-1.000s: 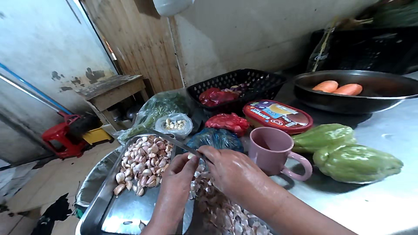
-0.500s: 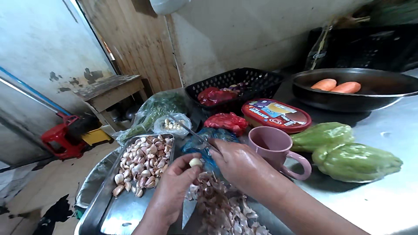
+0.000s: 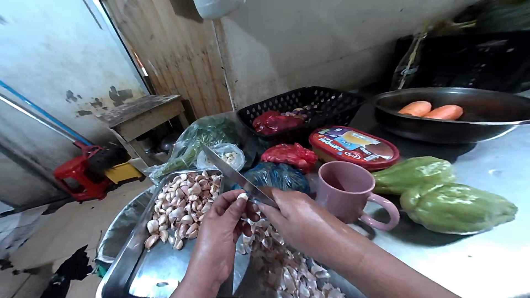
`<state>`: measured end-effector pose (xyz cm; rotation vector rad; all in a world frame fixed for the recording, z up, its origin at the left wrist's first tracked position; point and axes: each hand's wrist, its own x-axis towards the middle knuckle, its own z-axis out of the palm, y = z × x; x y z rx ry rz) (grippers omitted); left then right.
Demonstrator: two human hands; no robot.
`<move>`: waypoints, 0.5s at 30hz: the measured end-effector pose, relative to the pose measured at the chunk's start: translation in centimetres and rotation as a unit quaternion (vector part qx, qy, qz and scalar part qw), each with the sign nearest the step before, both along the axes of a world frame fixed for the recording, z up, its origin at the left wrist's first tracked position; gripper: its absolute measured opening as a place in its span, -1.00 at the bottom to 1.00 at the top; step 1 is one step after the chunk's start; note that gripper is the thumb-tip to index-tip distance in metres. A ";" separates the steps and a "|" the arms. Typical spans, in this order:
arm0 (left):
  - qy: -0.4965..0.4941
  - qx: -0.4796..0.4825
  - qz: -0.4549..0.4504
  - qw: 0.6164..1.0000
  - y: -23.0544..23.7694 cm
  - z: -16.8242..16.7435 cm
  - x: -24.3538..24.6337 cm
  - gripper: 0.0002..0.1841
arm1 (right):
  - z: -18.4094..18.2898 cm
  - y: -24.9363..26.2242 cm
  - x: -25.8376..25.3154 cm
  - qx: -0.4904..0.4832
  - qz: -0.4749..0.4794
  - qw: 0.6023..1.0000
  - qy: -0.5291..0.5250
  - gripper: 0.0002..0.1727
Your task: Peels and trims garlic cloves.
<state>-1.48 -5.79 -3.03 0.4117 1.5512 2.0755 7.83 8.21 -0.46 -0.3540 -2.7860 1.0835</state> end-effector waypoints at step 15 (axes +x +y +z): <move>0.012 0.012 0.015 1.000 0.6 -0.6 0.7 -0.87 | -1.0 -0.3 -0.1 0.057 0.011 0.997 0.044 -0.64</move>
